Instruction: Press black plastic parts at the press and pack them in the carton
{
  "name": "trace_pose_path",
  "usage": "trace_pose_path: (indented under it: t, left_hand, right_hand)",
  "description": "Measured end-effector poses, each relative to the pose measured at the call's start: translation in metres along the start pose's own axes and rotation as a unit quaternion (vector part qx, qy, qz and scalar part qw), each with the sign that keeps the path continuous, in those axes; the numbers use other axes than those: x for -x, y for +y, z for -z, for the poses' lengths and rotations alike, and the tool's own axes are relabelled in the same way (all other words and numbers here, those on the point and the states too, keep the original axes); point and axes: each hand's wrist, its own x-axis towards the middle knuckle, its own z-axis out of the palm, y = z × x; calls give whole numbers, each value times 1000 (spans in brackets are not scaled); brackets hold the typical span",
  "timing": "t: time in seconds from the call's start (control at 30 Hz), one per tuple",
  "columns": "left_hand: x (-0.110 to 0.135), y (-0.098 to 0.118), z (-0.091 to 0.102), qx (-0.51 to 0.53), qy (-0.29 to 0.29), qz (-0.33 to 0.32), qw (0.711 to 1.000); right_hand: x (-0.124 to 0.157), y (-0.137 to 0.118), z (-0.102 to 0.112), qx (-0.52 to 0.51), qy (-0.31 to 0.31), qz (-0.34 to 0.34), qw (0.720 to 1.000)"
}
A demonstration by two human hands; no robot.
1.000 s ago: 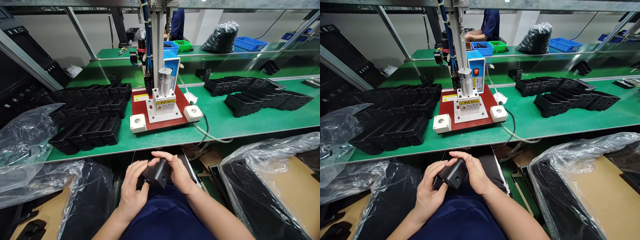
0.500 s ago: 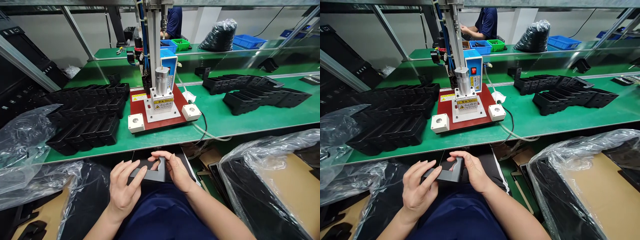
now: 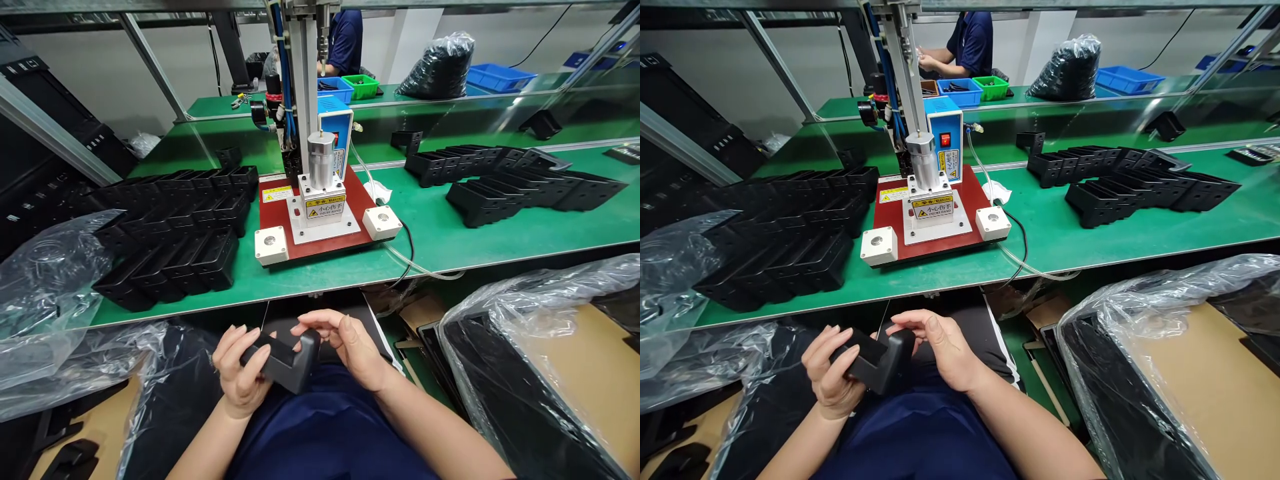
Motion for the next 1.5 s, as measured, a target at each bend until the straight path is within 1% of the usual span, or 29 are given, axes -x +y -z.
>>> trace_pose_path:
  t: [0.13,0.3,0.4,0.47,0.57,0.63,0.67,0.7,0.77,0.8,0.83,0.87,0.9,0.93,0.97,1.0,1.03,1.07,1.1,1.13,1.17,1.23,1.3,1.37,1.5]
  left_hand:
    - [9,-1,-8,46,11,71,996]
    - [17,0,-15,83,20,119,989]
    - [18,2,-21,87,28,157,983]
    - [18,6,-26,119,23,185,975]
    - [20,13,-33,211,13,233,949]
    - [22,19,-34,269,4,294,917]
    - [23,22,-33,297,-10,336,894]
    - [22,25,-30,332,-38,384,861]
    - [18,30,-21,409,-120,462,777]
    - [13,33,-16,450,-152,488,732]
    - [7,35,-10,501,-173,511,676]
    - [0,36,-4,565,-180,531,605]
    - [-7,38,1,636,-171,542,521]
    - [-14,39,6,707,-151,543,427]
    - [-21,40,9,770,-130,534,324]
    - [-27,41,12,815,-111,518,235]
    - [-31,43,14,845,-98,496,174]
    - [-34,44,16,863,-91,480,131]
    - [-36,46,16,873,-92,469,99]
    - [-36,48,16,880,-97,459,73]
    - [-36,49,15,884,-99,454,54]
    - [-34,53,13,887,-100,451,25]
    - [-32,56,10,888,-96,450,0]
    - [-32,58,8,886,-97,453,-21]
    - [-32,58,7,877,-85,470,-47]
  right_hand:
    - [3,-4,-6,15,-29,-2,999]
    - [5,-4,-13,26,-53,-7,998]
    - [5,-1,-15,26,-69,-3,997]
    - [6,0,-16,15,-84,-4,996]
    - [7,1,-17,-17,-107,-11,994]
    - [7,1,-18,-34,-120,-13,992]
    - [7,0,-18,-37,-123,-13,992]
    - [6,-1,-17,-34,-125,-12,992]
    - [4,-3,-15,-5,-114,-4,993]
    - [2,-5,-14,19,-95,2,995]
    - [1,-7,-12,49,-66,7,997]
    - [-1,-9,-9,81,-29,11,996]
    - [-3,-11,-7,113,11,14,993]
    - [-5,-12,-6,143,46,14,989]
    - [-6,-13,-4,167,70,14,983]
    - [-7,-13,-3,186,81,14,979]
    - [-8,-12,-2,199,81,13,977]
    - [-9,-10,-2,205,76,10,976]
    - [-9,-7,-3,205,67,6,976]
    - [-9,-4,-3,197,56,1,979]
    - [-9,0,-4,183,44,-5,982]
    - [-10,7,-6,143,19,-17,989]
    - [-11,13,-6,107,0,-28,994]
    - [-13,17,-6,85,-6,-39,996]
    - [-13,24,-2,42,-16,-74,996]
